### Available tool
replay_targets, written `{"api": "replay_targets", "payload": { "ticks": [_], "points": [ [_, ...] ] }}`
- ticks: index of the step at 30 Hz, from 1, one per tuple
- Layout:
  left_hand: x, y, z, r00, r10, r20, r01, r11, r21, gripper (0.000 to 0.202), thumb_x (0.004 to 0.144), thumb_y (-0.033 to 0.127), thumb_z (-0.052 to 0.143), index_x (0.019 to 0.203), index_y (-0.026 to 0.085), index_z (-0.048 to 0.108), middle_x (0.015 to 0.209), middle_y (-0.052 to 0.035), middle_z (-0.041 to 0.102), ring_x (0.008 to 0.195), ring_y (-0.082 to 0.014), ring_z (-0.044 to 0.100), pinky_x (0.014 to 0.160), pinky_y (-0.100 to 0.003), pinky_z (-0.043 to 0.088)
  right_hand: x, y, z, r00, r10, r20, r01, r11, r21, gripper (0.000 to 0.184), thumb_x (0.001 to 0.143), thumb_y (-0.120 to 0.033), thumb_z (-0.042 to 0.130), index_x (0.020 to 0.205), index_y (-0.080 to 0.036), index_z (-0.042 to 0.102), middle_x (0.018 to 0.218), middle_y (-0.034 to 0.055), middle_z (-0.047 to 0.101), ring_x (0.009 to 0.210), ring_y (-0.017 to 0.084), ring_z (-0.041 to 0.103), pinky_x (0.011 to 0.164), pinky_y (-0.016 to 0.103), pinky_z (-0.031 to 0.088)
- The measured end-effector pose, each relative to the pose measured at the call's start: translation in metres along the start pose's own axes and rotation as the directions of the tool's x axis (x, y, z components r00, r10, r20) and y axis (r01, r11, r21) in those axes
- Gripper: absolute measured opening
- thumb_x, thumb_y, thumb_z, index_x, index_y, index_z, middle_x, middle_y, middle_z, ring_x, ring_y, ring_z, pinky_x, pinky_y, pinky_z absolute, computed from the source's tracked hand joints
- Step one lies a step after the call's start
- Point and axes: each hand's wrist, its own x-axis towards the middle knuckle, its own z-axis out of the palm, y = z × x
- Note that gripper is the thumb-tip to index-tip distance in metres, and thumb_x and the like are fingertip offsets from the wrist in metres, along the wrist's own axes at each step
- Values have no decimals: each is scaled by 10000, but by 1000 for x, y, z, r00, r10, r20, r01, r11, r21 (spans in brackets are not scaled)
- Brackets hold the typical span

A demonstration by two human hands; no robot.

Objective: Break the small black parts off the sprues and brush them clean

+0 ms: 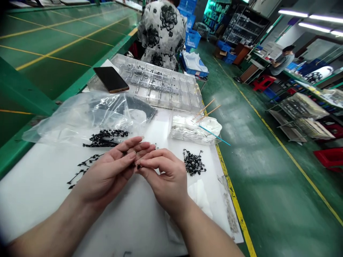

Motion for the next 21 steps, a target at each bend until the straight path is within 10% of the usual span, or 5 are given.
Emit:
{"api": "replay_targets", "payload": {
  "ticks": [6, 15, 21],
  "points": [
    [-1, 10, 0, 994, 102, -23, -97, 982, 165, 145, 869, 185, 876, 986, 178, 791, 837, -24, 733, 640, -97, 645, 547, -158, 550, 4, -2, -9, 982, 187, -16, -181, 967, 179, 80, 861, -349, 885, 882, -287, 838, 874, 29, 754, 804, 163, 693, 713, 324, 577],
    [-8, 9, -5, 994, 80, 69, -106, 739, 665, 284, 936, 484, 805, 1056, 226, 796, 671, 26, 498, 602, -109, 414, 524, -194, 338, 8, -4, -10, 919, 390, 53, -376, 830, 412, 268, 723, -370, 978, 783, -235, 755, 788, 22, 772, 658, 140, 657, 613, 294, 570],
    [-10, 11, -7, 987, 81, 142, -156, 729, 666, 221, 888, 436, 856, 1031, 270, 827, 734, 10, 533, 641, -116, 459, 565, -202, 372, 7, 3, -12, 860, 499, 111, -480, 714, 509, 369, 725, -462, 969, 790, -224, 695, 765, 9, 748, 574, 107, 542, 526, 266, 432]
  ]
}}
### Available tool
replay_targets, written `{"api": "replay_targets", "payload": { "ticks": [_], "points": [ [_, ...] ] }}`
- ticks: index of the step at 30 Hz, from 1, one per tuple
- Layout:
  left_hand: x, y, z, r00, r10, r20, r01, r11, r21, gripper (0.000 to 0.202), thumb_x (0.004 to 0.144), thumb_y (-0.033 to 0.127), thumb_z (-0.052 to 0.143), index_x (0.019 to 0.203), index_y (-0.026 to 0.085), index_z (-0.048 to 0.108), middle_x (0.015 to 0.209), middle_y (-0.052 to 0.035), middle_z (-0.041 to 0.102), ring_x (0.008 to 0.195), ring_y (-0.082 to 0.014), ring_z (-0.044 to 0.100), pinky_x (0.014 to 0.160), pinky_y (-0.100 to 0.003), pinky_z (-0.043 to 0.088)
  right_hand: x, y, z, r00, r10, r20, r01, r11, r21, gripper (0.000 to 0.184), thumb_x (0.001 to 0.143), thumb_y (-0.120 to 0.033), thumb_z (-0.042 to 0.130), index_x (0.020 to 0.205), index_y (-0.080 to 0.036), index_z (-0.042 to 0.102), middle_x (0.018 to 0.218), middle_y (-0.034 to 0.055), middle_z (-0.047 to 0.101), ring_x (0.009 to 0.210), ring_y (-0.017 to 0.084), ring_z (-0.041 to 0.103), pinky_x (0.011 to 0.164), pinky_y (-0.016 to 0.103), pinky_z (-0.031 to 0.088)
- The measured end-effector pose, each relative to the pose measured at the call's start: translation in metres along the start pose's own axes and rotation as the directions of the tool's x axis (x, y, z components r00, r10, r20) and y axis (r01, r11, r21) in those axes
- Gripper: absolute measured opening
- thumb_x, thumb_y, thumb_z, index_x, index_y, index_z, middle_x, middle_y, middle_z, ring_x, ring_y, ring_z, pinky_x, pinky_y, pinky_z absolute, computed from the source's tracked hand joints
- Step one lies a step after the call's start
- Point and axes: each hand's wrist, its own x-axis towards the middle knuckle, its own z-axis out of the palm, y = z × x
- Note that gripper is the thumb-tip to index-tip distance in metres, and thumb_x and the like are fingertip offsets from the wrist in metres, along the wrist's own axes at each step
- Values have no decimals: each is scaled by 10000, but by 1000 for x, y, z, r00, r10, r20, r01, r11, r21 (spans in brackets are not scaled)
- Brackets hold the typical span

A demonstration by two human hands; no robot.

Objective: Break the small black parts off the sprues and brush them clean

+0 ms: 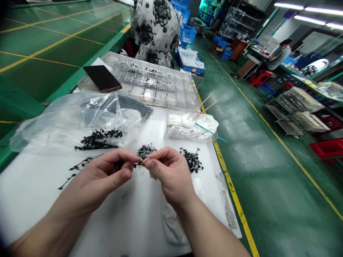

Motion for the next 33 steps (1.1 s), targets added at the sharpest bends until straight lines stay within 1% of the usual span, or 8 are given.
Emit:
{"api": "replay_targets", "payload": {
  "ticks": [4, 10, 21, 24, 27, 28, 30, 33],
  "points": [
    [0, -2, 1, 1000, 3, -30, -1, 999, 52, 166, 858, 362, 889, 992, 282, 831, 727, 16, 535, 652, -115, 493, 574, -189, 393, -1, 3, 0, 999, 44, 29, -46, 998, 41, 364, 741, -475, 958, 800, -227, 699, 751, 6, 744, 571, 108, 541, 519, 259, 407],
    [1, 0, 3, 996, 54, -70, -52, 998, 38, 149, 882, 390, 875, 898, 250, 825, 733, -3, 583, 677, -129, 541, 598, -204, 431, -4, 0, 5, 993, 62, 97, -61, 998, -16, 367, 737, -491, 956, 791, -223, 711, 723, 3, 740, 577, 111, 565, 530, 260, 458],
    [-1, 2, 3, 997, 35, 68, -31, 998, -55, 96, 993, 366, 776, 942, 285, 781, 812, 14, 687, 784, -123, 647, 719, -192, 513, -3, -8, 13, 978, 123, 171, -118, 992, -40, 375, 673, -431, 994, 759, -210, 703, 655, -17, 680, 565, 100, 554, 519, 239, 455],
    [-2, 1, 2, 998, 56, 2, -56, 995, 86, 132, 996, 392, 765, 928, 280, 759, 821, 17, 646, 772, -125, 596, 671, -198, 473, -1, -10, 7, 982, 52, 182, -33, 994, -107, 328, 735, -428, 961, 855, -212, 744, 750, 5, 709, 630, 108, 584, 580, 253, 486],
    [-6, 0, 2, 985, 152, -85, -122, 952, 282, 88, 1025, 363, 717, 969, 296, 729, 862, 24, 623, 782, -128, 574, 658, -209, 450, 7, -17, -14, 982, -191, 10, 187, 949, -256, 315, 838, -465, 882, 1006, -235, 749, 903, 27, 730, 712, 123, 613, 636, 271, 503],
    [-7, 0, 1, 976, 194, -99, -150, 928, 342, 70, 1037, 340, 695, 982, 301, 716, 880, 27, 617, 795, -128, 573, 669, -209, 451, 11, -21, -23, 949, -300, -91, 261, 916, -305, 303, 871, -473, 850, 1029, -242, 735, 925, 25, 720, 721, 123, 608, 635, 271, 497],
    [-8, 0, 1, 960, 262, -97, -195, 878, 437, 63, 1056, 297, 651, 1005, 308, 686, 900, 34, 594, 805, -126, 559, 682, -208, 446, 21, -29, -41, 822, -487, -297, 363, 848, -387, 264, 917, -461, 797, 1028, -242, 701, 910, 11, 682, 700, 117, 577, 608, 266, 468],
    [-8, 1, 1, 952, 301, -50, -231, 820, 524, 68, 1063, 257, 624, 1025, 310, 646, 916, 40, 564, 802, -124, 538, 690, -214, 433, 34, -41, -64, 640, -608, -470, 415, 788, -456, 212, 922, -401, 761, 988, -229, 656, 852, -9, 619, 634, 104, 511, 553, 259, 417]
  ]
}}
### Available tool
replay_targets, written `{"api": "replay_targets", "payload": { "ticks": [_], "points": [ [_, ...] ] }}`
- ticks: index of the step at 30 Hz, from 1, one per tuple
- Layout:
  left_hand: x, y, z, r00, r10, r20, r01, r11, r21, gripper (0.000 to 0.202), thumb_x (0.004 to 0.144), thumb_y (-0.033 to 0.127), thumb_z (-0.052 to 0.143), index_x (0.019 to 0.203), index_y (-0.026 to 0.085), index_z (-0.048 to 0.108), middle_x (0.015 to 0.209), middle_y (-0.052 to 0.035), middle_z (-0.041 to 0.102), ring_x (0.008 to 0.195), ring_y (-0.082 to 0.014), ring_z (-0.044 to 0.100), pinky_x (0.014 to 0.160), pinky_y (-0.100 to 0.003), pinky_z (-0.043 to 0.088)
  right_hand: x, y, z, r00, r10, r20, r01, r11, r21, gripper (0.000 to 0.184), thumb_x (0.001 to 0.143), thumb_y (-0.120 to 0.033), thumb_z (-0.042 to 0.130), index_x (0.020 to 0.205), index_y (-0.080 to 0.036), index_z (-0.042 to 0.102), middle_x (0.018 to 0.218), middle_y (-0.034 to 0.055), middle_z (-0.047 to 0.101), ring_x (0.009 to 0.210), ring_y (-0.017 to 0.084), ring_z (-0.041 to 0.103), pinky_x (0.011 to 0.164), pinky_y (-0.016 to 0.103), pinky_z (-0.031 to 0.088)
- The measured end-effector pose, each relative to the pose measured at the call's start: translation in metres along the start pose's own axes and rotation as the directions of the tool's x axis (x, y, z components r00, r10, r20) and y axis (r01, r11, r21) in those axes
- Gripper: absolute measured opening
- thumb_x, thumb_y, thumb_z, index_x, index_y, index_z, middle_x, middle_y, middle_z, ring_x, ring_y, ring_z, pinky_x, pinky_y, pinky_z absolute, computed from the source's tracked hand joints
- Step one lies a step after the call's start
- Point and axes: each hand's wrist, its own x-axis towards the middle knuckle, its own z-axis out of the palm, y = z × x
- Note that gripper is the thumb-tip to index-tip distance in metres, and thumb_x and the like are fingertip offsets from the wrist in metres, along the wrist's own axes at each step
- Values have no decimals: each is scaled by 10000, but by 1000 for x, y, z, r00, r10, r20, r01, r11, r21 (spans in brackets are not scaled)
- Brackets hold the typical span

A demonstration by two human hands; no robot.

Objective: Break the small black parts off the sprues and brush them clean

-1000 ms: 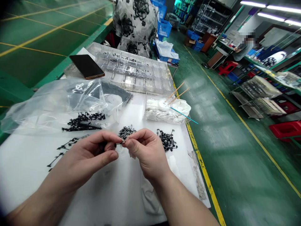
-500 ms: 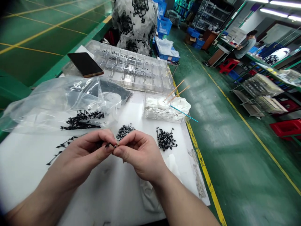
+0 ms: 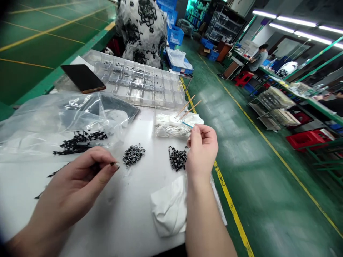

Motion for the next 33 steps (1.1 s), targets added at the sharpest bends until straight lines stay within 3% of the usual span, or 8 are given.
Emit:
{"api": "replay_targets", "payload": {
  "ticks": [4, 6, 8, 10, 14, 18, 27, 33],
  "points": [
    [3, -1, 0, 998, 47, 43, -48, 999, 25, 76, 1068, 242, 600, 1018, 297, 616, 951, 31, 563, 843, -131, 548, 736, -236, 432, 27, 5, -17, 981, -93, -172, 82, 994, -67, 189, 885, -345, 725, 1007, -239, 628, 879, -9, 589, 640, 115, 492, 531, 267, 400],
    [3, -3, 0, 997, 48, 55, -48, 999, 11, 68, 1072, 260, 597, 1016, 295, 612, 966, 25, 571, 866, -139, 556, 755, -244, 436, 39, 8, -30, 924, -164, -345, 99, 975, -198, 228, 858, -305, 727, 1051, -247, 621, 985, 9, 592, 759, 132, 536, 574, 263, 433],
    [3, -5, 0, 998, 29, 56, -28, 999, -15, 57, 1070, 296, 605, 1016, 295, 619, 975, 18, 587, 892, -149, 566, 757, -249, 444, 51, 13, -44, 856, -102, -508, -32, 968, -248, 321, 818, -263, 751, 1102, -260, 601, 1097, 14, 569, 881, 140, 547, 608, 243, 452],
    [2, -6, 1, 998, -16, 58, 19, 998, -56, 75, 1062, 359, 624, 1022, 297, 639, 1003, 8, 625, 940, -165, 591, 756, -252, 460, 60, 19, -54, 809, 100, -580, -228, 961, -153, 365, 789, -246, 763, 1104, -265, 578, 1071, 1, 548, 836, 133, 524, 552, 226, 420],
    [1, 1, 6, 973, -232, 8, 231, 963, -137, 249, 986, 536, 708, 1024, 290, 697, 1081, -16, 725, 1042, -215, 646, 710, -269, 471, 66, 29, -59, 749, 477, -460, -498, 863, 84, 185, 829, -306, 681, 921, -243, 533, 781, -45, 484, 559, 109, 389, 410, 228, 320],
    [3, 1, 7, 935, -354, 1, 346, 915, -205, 374, 898, 626, 778, 991, 270, 709, 1023, -36, 750, 1014, -243, 658, 659, -283, 437, 60, 27, -52, 724, 642, -253, -606, 766, 213, 154, 880, -316, 614, 834, -236, 491, 676, -63, 455, 483, 95, 374, 379, 218, 317],
    [11, -12, 0, 953, -292, 77, 301, 903, -306, 268, 948, 537, 779, 969, 277, 715, 1029, -6, 740, 930, -161, 643, 739, -215, 501, 52, 10, -43, 769, 611, -186, -550, 781, 295, 166, 862, -160, 707, 822, -201, 551, 682, -64, 551, 494, 65, 421, 395, 187, 353],
    [7, -3, -4, 963, -247, 108, 265, 939, -219, 219, 981, 501, 735, 991, 282, 730, 1029, -37, 742, 992, -209, 679, 632, -225, 503, 48, -5, -49, 888, 448, -103, -373, 834, 406, 164, 833, -158, 789, 905, -189, 645, 771, -57, 602, 536, 52, 459, 456, 195, 407]
  ]
}}
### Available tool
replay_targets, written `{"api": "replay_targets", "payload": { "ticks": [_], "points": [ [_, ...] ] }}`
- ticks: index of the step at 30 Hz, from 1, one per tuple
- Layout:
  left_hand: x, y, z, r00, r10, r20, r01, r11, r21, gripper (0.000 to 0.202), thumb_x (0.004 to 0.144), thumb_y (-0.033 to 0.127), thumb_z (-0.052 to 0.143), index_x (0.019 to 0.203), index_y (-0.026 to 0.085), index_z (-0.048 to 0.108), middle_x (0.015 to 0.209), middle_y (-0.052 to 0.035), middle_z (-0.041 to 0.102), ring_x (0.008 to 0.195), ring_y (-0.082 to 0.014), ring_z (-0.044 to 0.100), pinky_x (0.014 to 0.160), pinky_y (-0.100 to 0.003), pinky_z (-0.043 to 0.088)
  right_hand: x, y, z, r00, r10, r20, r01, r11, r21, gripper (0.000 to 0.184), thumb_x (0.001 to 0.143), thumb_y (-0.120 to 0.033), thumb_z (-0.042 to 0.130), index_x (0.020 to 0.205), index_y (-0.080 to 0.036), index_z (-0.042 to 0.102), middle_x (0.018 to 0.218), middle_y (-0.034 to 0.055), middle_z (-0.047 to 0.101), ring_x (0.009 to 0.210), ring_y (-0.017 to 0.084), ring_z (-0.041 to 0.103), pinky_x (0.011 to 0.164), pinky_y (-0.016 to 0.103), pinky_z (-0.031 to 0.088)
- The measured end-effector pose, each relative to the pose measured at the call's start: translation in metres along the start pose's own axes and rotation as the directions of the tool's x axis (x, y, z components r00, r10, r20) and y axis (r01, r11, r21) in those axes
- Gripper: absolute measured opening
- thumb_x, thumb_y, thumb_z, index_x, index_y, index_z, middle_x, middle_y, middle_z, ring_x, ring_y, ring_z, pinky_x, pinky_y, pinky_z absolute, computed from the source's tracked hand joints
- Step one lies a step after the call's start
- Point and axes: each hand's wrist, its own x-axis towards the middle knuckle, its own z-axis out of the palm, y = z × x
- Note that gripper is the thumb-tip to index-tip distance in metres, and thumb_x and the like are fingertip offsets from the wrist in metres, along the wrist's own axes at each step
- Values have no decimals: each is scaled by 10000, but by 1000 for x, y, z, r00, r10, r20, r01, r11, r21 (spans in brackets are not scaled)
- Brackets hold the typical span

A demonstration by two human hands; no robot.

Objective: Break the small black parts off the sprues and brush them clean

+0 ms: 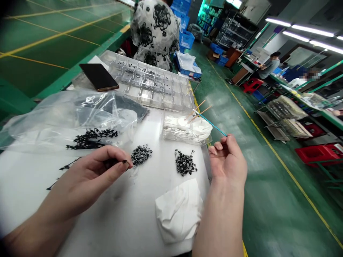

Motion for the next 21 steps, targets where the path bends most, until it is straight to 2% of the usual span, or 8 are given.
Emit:
{"api": "replay_targets", "payload": {
  "ticks": [4, 8, 12, 14, 19, 21],
  "points": [
    [-2, -2, -2, 999, 38, 7, -38, 999, 35, 174, 987, 465, 729, 979, 292, 712, 1059, -41, 713, 1028, -223, 670, 584, -221, 488, 2, 7, -2, 995, -95, -28, 93, 993, -71, 188, 798, -189, 828, 928, -192, 694, 819, -30, 645, 598, 79, 530, 469, 201, 428],
    [-2, -4, -2, 999, 36, 27, -36, 999, -12, 166, 995, 462, 719, 974, 299, 694, 1046, -44, 695, 1032, -222, 665, 569, -208, 487, 6, 18, 0, 982, -179, -56, 169, 974, -151, 257, 756, -267, 877, 931, -201, 702, 880, 2, 704, 631, 100, 569, 480, 215, 455],
    [-2, -11, -4, 999, 22, 23, -21, 998, -67, 157, 978, 452, 750, 952, 310, 689, 999, -33, 681, 987, -204, 658, 673, -208, 556, 9, 26, 3, 942, -328, -68, 308, 927, -215, 332, 694, -351, 915, 886, -189, 698, 785, -15, 665, 582, 85, 519, 455, 205, 394],
    [-2, -15, -6, 1000, 27, 11, -26, 994, -109, 175, 957, 455, 780, 924, 310, 687, 990, -29, 675, 956, -194, 652, 728, -213, 578, 11, 29, 4, 940, -334, -69, 312, 924, -221, 369, 666, -384, 921, 881, -187, 695, 773, -16, 666, 576, 82, 507, 457, 207, 388],
    [-1, -17, -8, 999, -16, 51, 27, 974, -226, 287, 925, 537, 802, 864, 294, 662, 928, -28, 667, 819, -177, 632, 631, -209, 550, 13, 33, 5, 938, -339, -68, 319, 925, -205, 416, 649, -439, 920, 884, -191, 681, 767, -21, 670, 565, 74, 482, 460, 207, 382],
    [-1, -16, -7, 998, -14, 63, 27, 975, -222, 306, 915, 544, 810, 845, 284, 663, 904, -28, 671, 800, -175, 632, 644, -215, 558, 14, 34, 4, 939, -339, -64, 319, 924, -212, 418, 654, -444, 916, 884, -185, 683, 763, -20, 670, 559, 70, 476, 460, 207, 378]
  ]
}}
